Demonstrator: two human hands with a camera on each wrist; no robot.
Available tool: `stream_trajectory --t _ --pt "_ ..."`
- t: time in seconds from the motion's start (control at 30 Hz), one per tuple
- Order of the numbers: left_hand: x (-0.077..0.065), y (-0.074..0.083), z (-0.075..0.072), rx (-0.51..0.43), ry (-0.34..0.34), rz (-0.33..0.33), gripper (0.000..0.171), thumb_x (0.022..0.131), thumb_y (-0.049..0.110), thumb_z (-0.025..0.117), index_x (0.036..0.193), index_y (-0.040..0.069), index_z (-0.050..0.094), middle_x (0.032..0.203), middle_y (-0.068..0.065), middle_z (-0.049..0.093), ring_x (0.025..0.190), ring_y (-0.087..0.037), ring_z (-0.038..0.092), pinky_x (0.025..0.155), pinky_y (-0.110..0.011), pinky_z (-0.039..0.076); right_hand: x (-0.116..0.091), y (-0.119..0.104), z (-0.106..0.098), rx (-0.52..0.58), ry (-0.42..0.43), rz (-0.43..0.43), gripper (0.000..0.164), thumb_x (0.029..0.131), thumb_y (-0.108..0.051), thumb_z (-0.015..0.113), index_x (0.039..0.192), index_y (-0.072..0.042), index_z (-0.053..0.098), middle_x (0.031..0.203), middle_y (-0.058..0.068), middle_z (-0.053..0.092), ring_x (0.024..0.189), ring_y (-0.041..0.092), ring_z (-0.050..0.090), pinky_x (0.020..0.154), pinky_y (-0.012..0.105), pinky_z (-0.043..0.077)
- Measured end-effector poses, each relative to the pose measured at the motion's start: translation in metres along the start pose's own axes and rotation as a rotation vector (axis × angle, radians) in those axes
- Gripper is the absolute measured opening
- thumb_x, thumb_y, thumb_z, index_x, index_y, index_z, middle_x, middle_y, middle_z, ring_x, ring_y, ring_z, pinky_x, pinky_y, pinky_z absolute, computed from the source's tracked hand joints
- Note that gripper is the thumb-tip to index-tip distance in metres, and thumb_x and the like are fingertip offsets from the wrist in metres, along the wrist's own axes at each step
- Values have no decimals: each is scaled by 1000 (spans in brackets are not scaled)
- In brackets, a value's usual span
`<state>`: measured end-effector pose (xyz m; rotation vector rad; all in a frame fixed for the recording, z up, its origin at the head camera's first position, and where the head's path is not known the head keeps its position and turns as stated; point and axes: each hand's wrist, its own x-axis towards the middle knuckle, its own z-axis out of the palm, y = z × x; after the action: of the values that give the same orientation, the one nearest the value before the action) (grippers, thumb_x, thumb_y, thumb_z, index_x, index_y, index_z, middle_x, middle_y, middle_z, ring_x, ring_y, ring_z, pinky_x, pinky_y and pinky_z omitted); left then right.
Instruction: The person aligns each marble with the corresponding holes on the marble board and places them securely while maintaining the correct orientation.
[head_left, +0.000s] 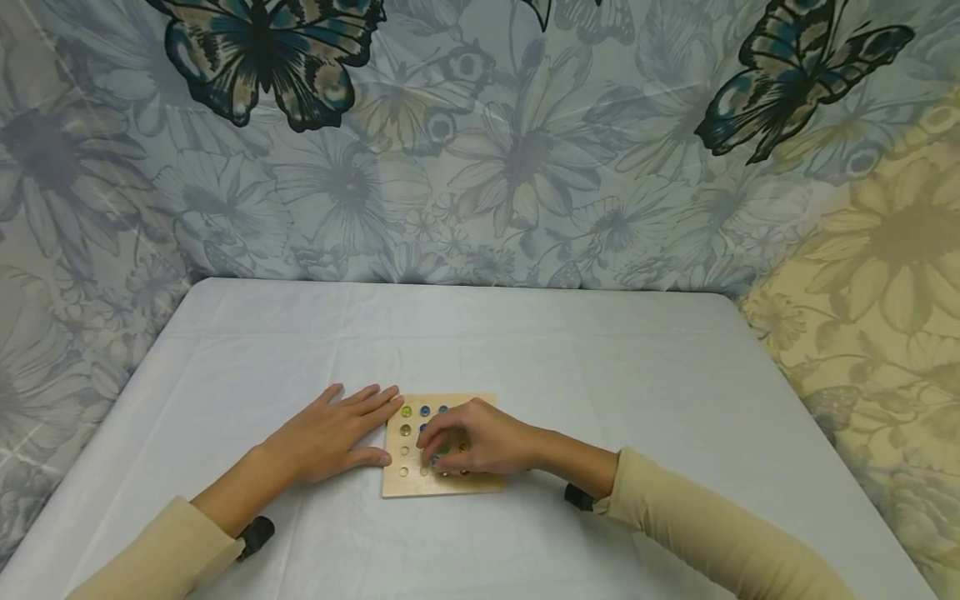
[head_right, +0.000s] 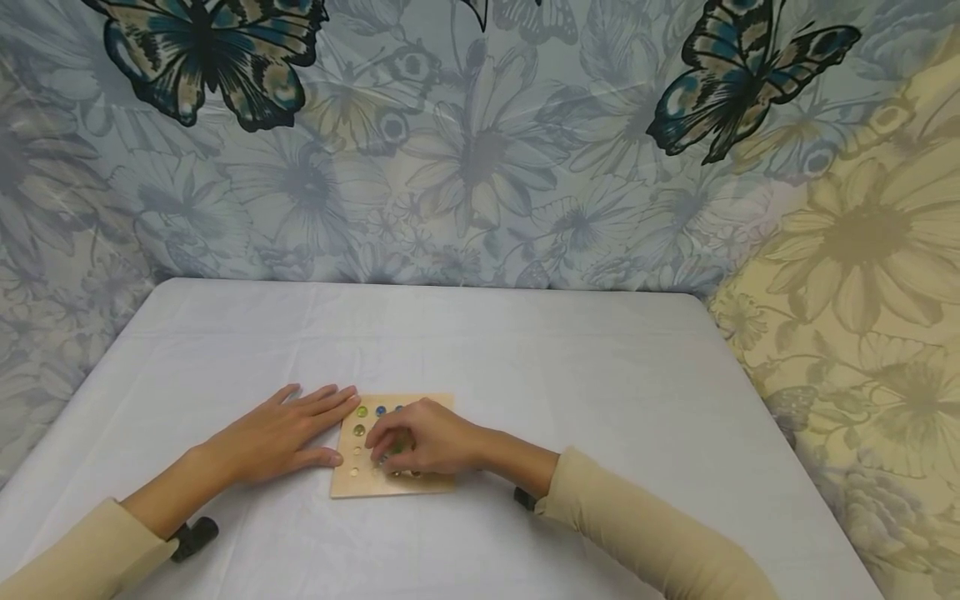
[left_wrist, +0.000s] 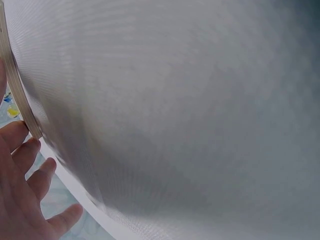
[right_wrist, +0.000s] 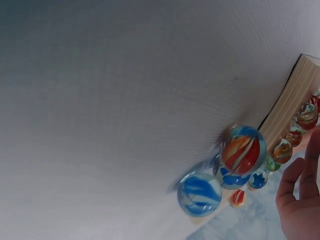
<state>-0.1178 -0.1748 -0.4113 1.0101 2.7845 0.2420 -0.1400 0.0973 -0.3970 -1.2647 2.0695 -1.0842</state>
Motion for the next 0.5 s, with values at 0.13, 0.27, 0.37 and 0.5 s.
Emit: stream_trajectory --t 0.13,0.27,0.37,0.5 --pt "-1 -1 0 -2 -1 2 78 96 62 50 158 17 32 162 -2 30 146 -28 32 112 -66 23 5 0 3 -21 -3 -4 25 88 -5 76 112 -3 69 102 0 75 96 -2 66 88 26 54" --pt "-1 -1 -1 -3 6 8 78 96 63 49 158 17 32 161 -2 31 146 -29 33 111 -66 24 8 -1 6 -39 -10 2 24 88 -3 76 111 -4 69 102 -2 75 95 -3 67 91 22 52" --pt "-2 0 -2 -5 9 11 78 97 63 48 157 16 33 161 -3 32 146 -29 33 111 -66 25 10 -1 8 -46 -20 16 24 88 -2 75 111 -4 69 102 -3 75 95 -4 66 93 20 49" --pt "-3 0 -2 -11 4 11 78 97 63 47 157 16 33 161 -3 31 146 -29 33 111 -67 24 12 -1 9 -75 -28 33 24 88 -3 76 111 -5 69 102 -4 75 95 -6 65 93 19 49"
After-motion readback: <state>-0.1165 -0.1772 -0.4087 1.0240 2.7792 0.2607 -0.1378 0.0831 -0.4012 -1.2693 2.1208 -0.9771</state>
